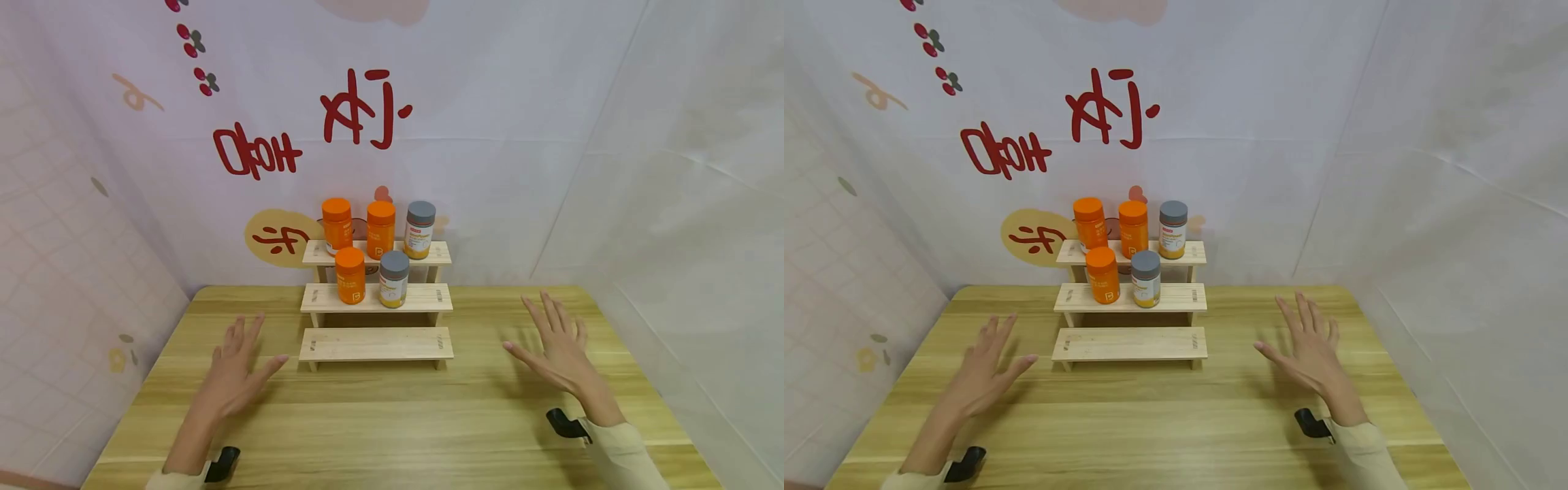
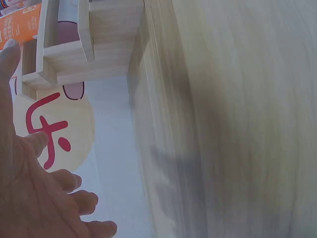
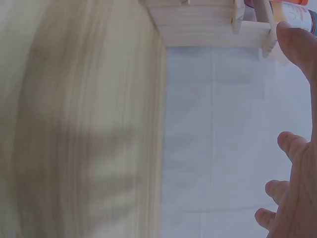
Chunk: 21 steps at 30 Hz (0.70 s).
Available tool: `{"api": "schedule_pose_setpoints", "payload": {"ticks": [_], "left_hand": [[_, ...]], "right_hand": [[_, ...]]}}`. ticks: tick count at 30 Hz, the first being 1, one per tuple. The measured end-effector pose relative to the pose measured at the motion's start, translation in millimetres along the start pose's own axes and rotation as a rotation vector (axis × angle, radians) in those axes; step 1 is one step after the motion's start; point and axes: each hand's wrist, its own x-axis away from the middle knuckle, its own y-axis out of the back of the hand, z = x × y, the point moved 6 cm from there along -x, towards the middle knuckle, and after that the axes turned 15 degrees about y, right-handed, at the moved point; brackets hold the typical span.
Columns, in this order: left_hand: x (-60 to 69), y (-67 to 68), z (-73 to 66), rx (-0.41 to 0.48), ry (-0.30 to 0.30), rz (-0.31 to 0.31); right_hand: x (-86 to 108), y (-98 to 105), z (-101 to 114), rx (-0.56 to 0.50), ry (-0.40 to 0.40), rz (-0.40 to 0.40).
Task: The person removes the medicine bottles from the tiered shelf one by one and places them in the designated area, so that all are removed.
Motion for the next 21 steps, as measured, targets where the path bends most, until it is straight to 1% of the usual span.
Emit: {"api": "schedule_pose_setpoints", "payload": {"ticks": [5,8,11,16,18,21], "left_hand": [[-2.5,-7.9,-5.2,0.054,0.014,0.027],[-4.9,-12.3,-8.3,0.075,0.025,0.039],[-8.3,-15.8,-11.9,0.106,0.023,0.043],[-13.9,-21.7,-15.7,0.193,0.001,0.053],[-15.1,-23.9,-16.5,0.227,0.003,0.059],[-15.1,-26.4,-17.9,0.293,0.011,0.088]], "right_hand": [[-8.9,-1.5,5.4,-0.013,0.022,-0.005],[-13.7,-1.9,8.2,-0.028,0.022,-0.005],[-18.7,-2.5,11.3,-0.048,0.02,-0.005],[-28.7,-2.8,18.6,-0.08,0.031,-0.014],[-33.1,-2.4,22.3,-0.094,0.038,-0.019],[-39.3,-1.4,28.1,-0.12,0.048,-0.024]]}}
